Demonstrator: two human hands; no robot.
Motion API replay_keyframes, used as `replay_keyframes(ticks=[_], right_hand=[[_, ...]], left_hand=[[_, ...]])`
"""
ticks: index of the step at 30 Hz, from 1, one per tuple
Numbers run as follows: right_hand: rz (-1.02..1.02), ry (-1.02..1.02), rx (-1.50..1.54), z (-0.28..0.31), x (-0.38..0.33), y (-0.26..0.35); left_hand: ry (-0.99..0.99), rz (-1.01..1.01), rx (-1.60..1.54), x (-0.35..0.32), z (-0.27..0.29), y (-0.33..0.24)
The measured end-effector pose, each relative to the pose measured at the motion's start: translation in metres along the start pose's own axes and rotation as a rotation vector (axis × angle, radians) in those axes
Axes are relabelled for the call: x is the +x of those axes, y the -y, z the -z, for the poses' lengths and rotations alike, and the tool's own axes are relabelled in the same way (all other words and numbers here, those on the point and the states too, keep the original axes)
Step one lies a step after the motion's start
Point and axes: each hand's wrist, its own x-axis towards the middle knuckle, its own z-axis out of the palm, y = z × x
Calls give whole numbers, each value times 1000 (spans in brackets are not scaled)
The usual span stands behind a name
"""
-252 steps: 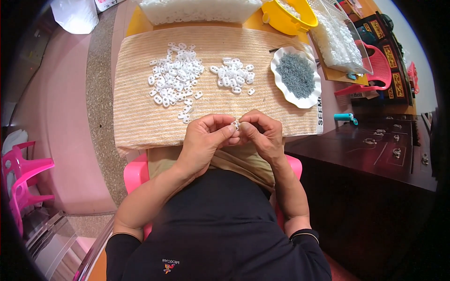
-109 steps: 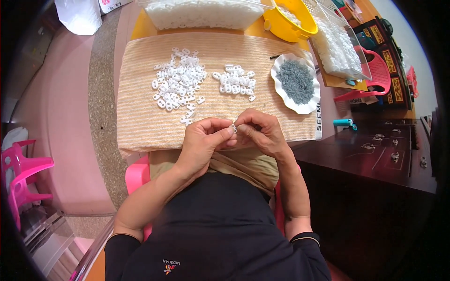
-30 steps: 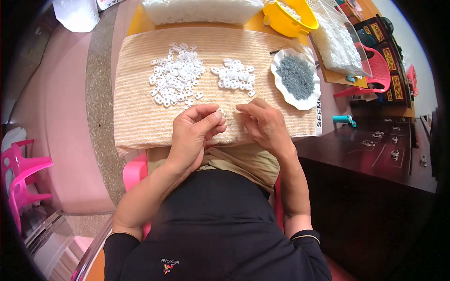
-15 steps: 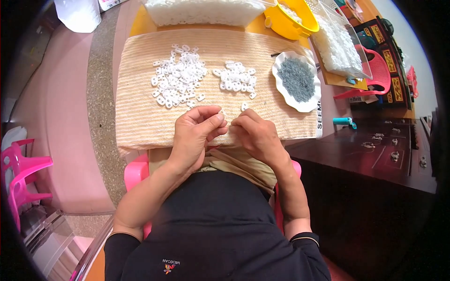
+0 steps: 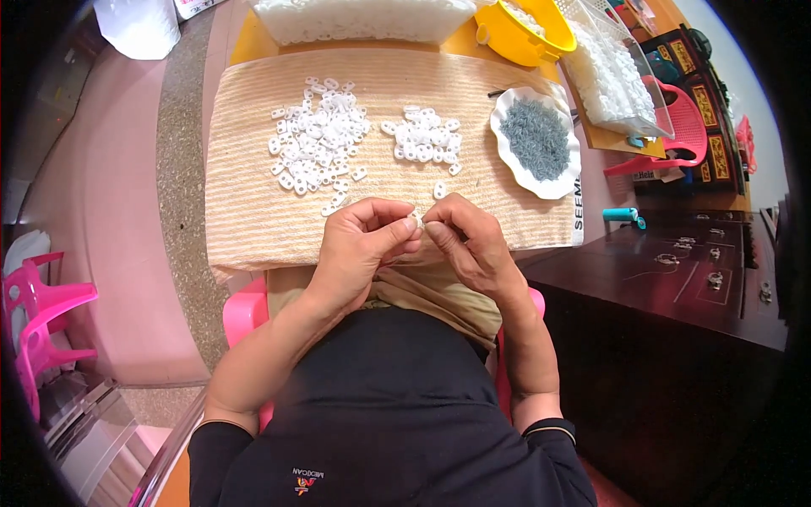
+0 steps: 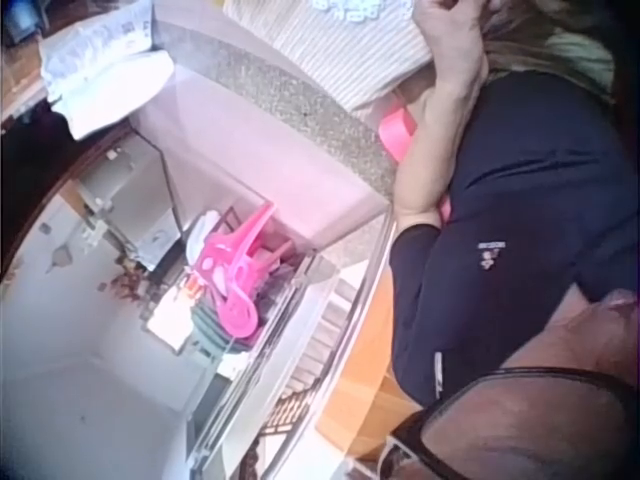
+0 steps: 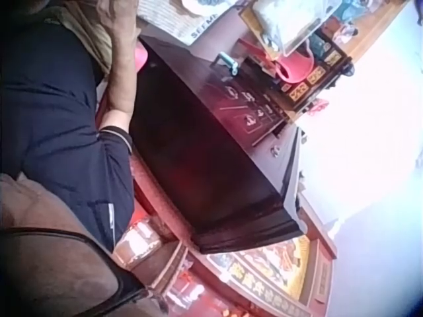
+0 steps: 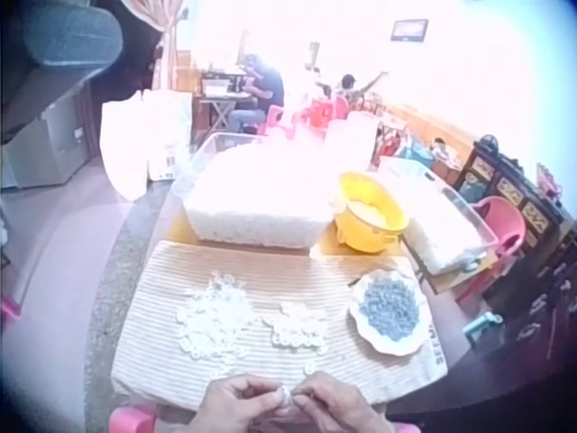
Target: Manually assembling small white plastic components by inserting tiny grey pieces into them.
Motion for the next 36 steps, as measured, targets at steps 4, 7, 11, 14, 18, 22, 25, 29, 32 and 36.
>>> replay_keyframes(ticks=[4, 7, 11, 14, 18, 22, 25, 29, 32, 36], right_hand=[[-39, -15, 72, 0, -2, -2], [-95, -6, 107, 0, -3, -2], [-136, 4, 171, -2, -6, -10], [-140, 16, 181, -2, -7, -14], [-156, 26, 205, -2, -7, -12], [-259, -12, 268, -3, -8, -9], [-279, -16, 302, -2, -9, -8], [-263, -36, 326, -4, -10, -10], [-288, -8, 303, -2, -9, -7], [-285, -3, 281, -1, -9, -6]], left_hand=[[3, 28, 11, -1, -1, 1], [11, 29, 10, -1, -1, 2], [7, 30, 15, -2, -2, 2], [7, 40, 23, -2, -3, 1], [3, 44, 30, -3, -3, 1], [6, 50, 35, -2, -3, 1], [6, 53, 37, -2, -3, 1], [7, 52, 39, -2, -3, 2], [14, 42, 43, -2, -3, 3], [19, 46, 44, -2, -4, 2]])
